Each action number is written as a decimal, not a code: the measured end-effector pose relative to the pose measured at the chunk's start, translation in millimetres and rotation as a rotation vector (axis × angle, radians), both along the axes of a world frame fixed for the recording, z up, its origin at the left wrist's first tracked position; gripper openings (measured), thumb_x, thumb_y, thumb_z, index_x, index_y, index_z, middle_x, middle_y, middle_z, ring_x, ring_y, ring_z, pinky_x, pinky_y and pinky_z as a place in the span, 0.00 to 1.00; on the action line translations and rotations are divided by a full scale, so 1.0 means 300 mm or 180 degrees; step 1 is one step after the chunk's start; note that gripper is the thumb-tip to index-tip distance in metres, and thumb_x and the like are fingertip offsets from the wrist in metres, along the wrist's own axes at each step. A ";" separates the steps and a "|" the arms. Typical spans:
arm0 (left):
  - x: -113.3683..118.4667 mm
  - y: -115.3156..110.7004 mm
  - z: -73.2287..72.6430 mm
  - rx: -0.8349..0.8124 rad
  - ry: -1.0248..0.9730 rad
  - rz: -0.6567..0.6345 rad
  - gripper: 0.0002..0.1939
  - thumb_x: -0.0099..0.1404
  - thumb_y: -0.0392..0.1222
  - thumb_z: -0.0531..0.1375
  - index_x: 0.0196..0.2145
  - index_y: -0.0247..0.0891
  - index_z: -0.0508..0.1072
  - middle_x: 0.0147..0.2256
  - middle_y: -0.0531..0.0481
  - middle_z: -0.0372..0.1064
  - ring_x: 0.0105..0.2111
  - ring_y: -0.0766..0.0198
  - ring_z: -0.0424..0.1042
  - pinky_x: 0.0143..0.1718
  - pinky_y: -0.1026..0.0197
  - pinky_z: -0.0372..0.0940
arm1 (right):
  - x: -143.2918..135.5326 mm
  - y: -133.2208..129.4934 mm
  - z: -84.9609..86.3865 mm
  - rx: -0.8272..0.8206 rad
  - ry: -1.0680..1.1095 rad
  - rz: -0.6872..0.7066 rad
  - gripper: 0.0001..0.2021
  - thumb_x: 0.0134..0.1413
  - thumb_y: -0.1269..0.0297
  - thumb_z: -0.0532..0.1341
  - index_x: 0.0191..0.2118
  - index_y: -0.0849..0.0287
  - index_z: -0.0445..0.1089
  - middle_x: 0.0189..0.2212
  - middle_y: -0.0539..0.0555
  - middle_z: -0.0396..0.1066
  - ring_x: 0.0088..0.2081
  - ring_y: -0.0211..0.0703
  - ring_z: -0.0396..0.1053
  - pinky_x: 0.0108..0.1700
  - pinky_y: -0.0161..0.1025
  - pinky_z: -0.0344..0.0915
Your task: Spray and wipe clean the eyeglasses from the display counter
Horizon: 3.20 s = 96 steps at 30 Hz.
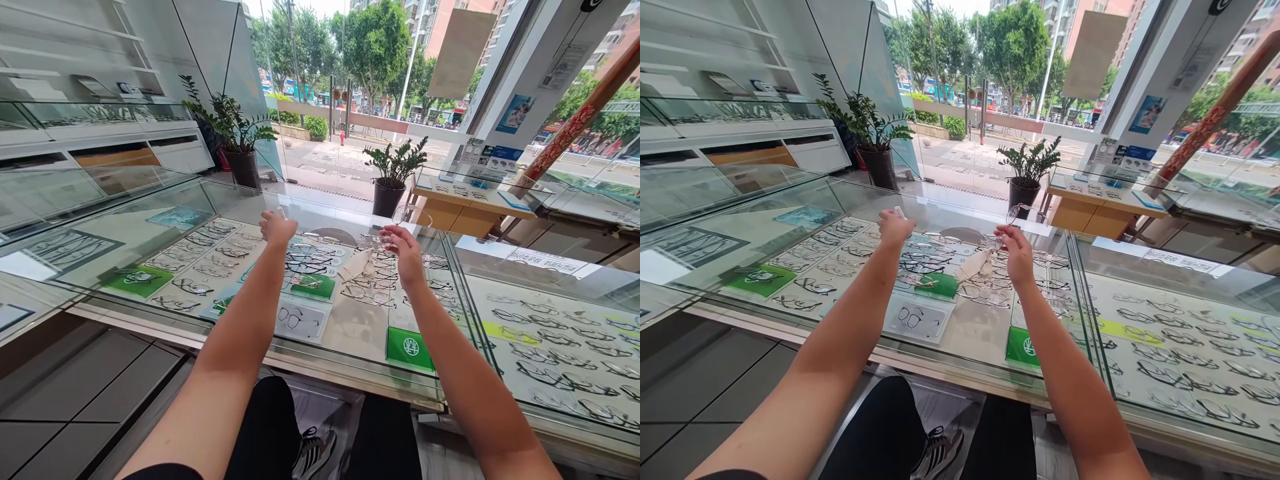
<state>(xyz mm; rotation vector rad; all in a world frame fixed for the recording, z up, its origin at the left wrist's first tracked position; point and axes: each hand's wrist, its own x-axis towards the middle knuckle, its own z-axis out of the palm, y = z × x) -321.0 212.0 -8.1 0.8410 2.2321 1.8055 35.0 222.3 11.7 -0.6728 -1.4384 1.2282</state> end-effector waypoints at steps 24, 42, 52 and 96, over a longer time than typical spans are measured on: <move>0.507 -0.093 0.044 -0.1274 0.2297 -0.2493 0.13 0.57 0.37 0.67 0.40 0.44 0.73 0.43 0.44 0.81 0.39 0.47 0.76 0.34 0.55 0.58 | -0.001 0.004 0.020 0.0135 -0.0049 -0.0177 0.14 0.60 0.53 0.63 0.46 0.50 0.80 0.48 0.55 0.83 0.50 0.50 0.76 0.48 0.45 0.69; 0.406 -0.060 0.126 0.0179 0.0093 -0.2363 0.13 0.65 0.42 0.58 0.23 0.43 0.63 0.26 0.50 0.61 0.27 0.59 0.59 0.31 0.56 0.57 | -0.003 -0.006 0.013 0.0143 -0.0177 -0.0175 0.14 0.62 0.53 0.61 0.47 0.49 0.81 0.49 0.54 0.83 0.45 0.47 0.74 0.46 0.45 0.67; 0.405 -0.086 0.150 -0.0047 -0.0339 -0.2552 0.12 0.58 0.47 0.66 0.38 0.41 0.74 0.25 0.55 0.65 0.21 0.65 0.60 0.22 0.62 0.53 | -0.005 -0.012 0.015 0.0134 -0.0196 -0.0164 0.14 0.62 0.53 0.61 0.47 0.50 0.81 0.49 0.55 0.83 0.49 0.50 0.76 0.46 0.46 0.67; 0.518 -0.146 0.142 0.0550 -0.0626 -0.3527 0.29 0.71 0.72 0.63 0.45 0.43 0.68 0.30 0.55 0.65 0.27 0.65 0.63 0.28 0.63 0.60 | 0.004 -0.030 0.054 -0.0199 0.0421 0.0585 0.11 0.63 0.49 0.69 0.39 0.48 0.83 0.42 0.50 0.85 0.49 0.46 0.78 0.52 0.44 0.69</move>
